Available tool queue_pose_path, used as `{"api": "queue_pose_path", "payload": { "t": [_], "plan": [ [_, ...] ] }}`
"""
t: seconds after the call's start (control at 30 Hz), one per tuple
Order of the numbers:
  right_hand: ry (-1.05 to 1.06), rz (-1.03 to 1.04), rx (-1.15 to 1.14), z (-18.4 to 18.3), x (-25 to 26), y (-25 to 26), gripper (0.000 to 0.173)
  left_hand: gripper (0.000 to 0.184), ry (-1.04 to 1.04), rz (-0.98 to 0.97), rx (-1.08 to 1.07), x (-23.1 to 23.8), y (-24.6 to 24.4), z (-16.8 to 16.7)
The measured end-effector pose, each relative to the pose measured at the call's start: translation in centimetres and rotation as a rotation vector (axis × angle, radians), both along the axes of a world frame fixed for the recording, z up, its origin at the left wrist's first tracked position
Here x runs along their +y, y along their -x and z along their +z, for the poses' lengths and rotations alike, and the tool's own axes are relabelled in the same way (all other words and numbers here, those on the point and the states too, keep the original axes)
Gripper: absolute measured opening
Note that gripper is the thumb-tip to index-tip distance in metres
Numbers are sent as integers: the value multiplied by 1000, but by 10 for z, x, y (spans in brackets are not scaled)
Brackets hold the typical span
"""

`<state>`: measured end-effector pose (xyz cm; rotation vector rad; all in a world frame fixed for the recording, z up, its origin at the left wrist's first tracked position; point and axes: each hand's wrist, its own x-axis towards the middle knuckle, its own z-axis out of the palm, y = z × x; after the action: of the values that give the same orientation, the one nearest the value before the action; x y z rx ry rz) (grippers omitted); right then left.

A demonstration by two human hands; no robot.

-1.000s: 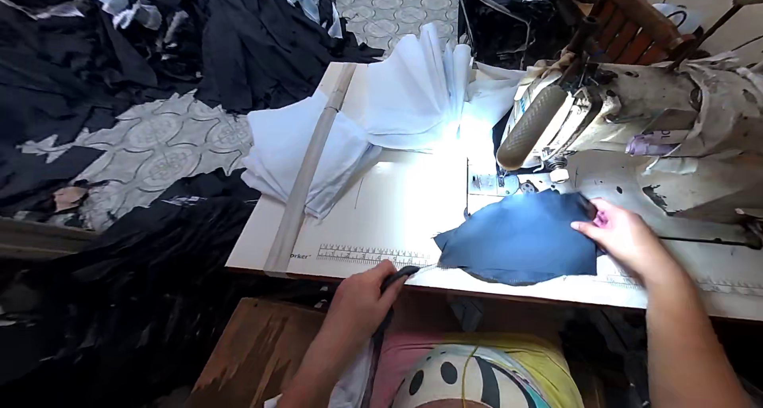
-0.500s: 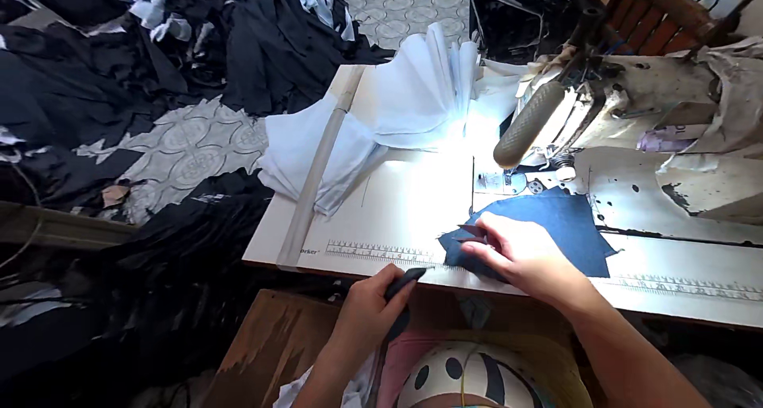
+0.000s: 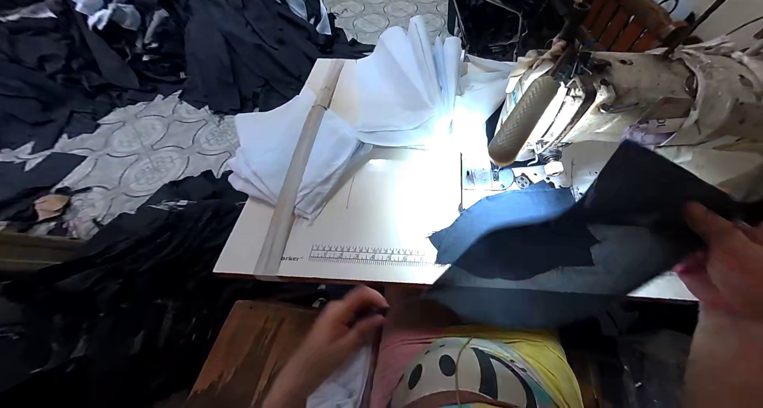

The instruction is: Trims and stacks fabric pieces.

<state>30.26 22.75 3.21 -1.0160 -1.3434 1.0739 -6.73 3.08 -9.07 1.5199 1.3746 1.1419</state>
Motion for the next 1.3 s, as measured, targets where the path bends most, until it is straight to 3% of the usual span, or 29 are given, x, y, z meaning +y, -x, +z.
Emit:
{"api": "queue_pose_path", "payload": {
  "t": [0.07,0.13,0.2,0.27,0.33,0.4,0.47,0.53,0.6,0.67,0.73,0.77,0.83,0.93,1.07,1.17,1.23,1.3],
  "plan": [
    [59,-50,14,-6,11,4,26,15,-250,171,9,17,6,29],
    [60,-109,-43,-17,18,6,21,20,-400,264,222,39,7,41],
    [75,-170,-359,-38,25,-1,2,25,-386,291,451,55,2,30],
    [116,-149,-796,-62,28,-10,32,25,-268,290,638,64,-8,13],
    [115,-132,-1066,-78,25,-10,40,26,-218,297,718,66,-15,-2],
    [-54,-232,-1168,-73,13,2,47,28,-249,320,746,67,-17,-4],
    [-299,-231,-1111,-52,1,28,54,28,-279,322,739,66,-18,3],
    [-471,-26,-982,-40,-13,70,48,29,-304,310,729,67,-20,11],
    [-558,249,-1011,-50,-24,117,43,29,-323,302,711,68,-24,13],
    [-342,628,-1234,-54,-28,151,45,28,-340,317,666,64,-28,13],
    [-177,789,-1332,-57,-19,164,50,28,-351,343,551,59,-29,13],
    [-237,726,-1250,-59,-16,158,51,28,-345,351,452,56,-28,13],
    [-458,570,-876,-61,-12,144,47,31,-293,349,188,52,-31,14],
    [-403,735,-464,-55,-27,146,48,23,-219,260,-224,56,-49,19],
    [-401,751,-236,-65,-44,156,17,38,-172,21,-534,58,-70,17],
    [-451,705,-23,-44,-41,128,12,38,39,-254,-274,30,-47,-4],
    [-443,632,34,-26,-37,99,7,28,312,-249,80,15,-21,-33],
    [-392,567,49,-20,-27,74,11,28,559,-147,263,3,0,-62]
  ]
}}
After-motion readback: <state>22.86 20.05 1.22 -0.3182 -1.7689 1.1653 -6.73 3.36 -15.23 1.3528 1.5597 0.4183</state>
